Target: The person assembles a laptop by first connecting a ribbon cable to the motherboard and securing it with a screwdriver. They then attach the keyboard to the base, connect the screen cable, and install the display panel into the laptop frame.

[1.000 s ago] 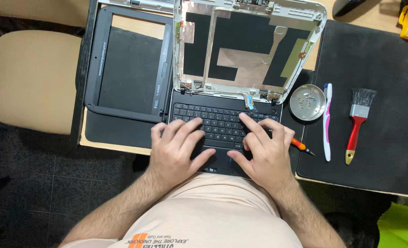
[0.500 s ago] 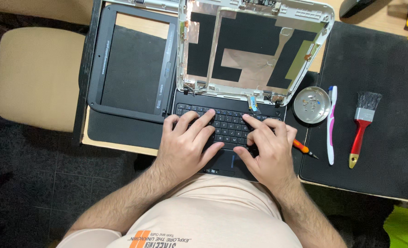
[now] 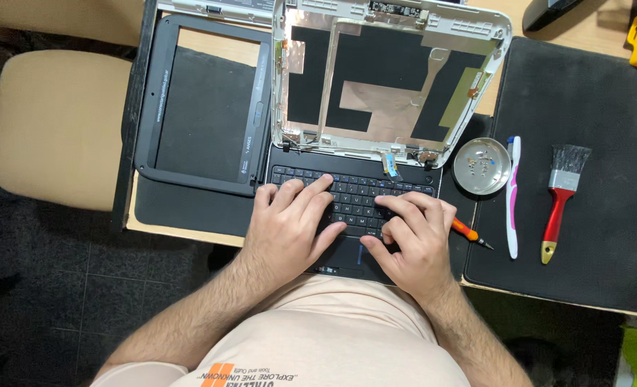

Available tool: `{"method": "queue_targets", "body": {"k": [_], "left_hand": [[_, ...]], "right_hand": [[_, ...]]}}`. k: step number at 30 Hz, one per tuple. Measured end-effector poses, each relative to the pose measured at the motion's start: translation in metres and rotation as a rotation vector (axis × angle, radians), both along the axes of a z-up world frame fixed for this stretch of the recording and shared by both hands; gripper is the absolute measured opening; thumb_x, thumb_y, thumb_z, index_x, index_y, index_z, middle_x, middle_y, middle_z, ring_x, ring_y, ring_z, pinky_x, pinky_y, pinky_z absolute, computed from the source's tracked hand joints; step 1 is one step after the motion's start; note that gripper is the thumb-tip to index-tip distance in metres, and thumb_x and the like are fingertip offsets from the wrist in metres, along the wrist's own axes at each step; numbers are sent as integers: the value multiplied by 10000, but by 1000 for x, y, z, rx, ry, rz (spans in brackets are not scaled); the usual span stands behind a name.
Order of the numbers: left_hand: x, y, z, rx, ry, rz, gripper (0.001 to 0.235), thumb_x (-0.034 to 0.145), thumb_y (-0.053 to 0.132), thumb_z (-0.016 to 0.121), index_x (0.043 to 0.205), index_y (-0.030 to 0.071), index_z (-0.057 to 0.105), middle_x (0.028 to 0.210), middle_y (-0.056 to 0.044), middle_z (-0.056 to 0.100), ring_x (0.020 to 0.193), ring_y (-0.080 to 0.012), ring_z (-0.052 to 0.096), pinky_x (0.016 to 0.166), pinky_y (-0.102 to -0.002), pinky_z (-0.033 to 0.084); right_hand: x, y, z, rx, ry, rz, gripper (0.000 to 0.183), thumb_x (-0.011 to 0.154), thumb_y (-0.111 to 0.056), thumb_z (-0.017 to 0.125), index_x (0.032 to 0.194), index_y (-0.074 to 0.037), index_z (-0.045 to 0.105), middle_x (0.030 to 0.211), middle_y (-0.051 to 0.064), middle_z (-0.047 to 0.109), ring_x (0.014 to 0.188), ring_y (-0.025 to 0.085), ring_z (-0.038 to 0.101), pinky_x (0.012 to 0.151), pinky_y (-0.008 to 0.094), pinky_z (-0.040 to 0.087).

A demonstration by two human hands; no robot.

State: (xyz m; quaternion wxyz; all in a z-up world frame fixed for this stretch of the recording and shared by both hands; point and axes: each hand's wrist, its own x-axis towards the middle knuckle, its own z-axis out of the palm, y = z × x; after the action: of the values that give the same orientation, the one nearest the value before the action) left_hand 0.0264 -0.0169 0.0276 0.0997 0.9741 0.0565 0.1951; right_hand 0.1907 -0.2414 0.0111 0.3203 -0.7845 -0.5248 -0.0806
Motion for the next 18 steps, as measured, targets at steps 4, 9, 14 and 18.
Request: {"method": "queue_targets", "body": {"k": [4, 9, 14, 18], "left_hand": [[-7, -4, 3, -28, 19, -33, 533, 1204, 526, 702, 1513, 94, 751, 1676, -179, 737, 1430, -372, 678, 1170, -572, 455], [-7, -15, -2, -57, 215, -159, 762, 1253, 515, 562, 1820, 7, 523, 1978, -244, 405, 1846, -430, 339, 1476, -696, 175], [-12, -10, -4, -68, 264, -121, 976, 1219, 740, 511, 1879, 24, 433, 2016, -230, 322, 1872, -438, 254, 1506, -651, 94], [-16, -7, -8, -46, 305, -67, 1200, 1147, 917, 491, 1884, -25, 384, 2019, -288, 276, 1874, -457, 237, 1518, -607, 88]], "right_hand": [[-10, 1, 11, -23, -2, 24, 323, 1149, -472, 837, 980, -211, 747, 1491, 6, 856, 1384, 348, 759, 1172, 597, 495], [-22, 8, 6, -358, -137, 141, 753, 1249, -591, 589, 1791, -69, 567, 1943, 180, 501, 1805, 372, 438, 1487, 668, 256], [-20, 1, 4, -481, -127, 89, 1111, 1142, -902, 465, 1890, -81, 437, 2007, 167, 383, 1856, 341, 319, 1525, 654, 116], [-16, -10, 1, -544, -86, 45, 1270, 1079, -1011, 397, 1920, -60, 358, 2032, 196, 306, 1877, 355, 247, 1542, 633, 53]]}}
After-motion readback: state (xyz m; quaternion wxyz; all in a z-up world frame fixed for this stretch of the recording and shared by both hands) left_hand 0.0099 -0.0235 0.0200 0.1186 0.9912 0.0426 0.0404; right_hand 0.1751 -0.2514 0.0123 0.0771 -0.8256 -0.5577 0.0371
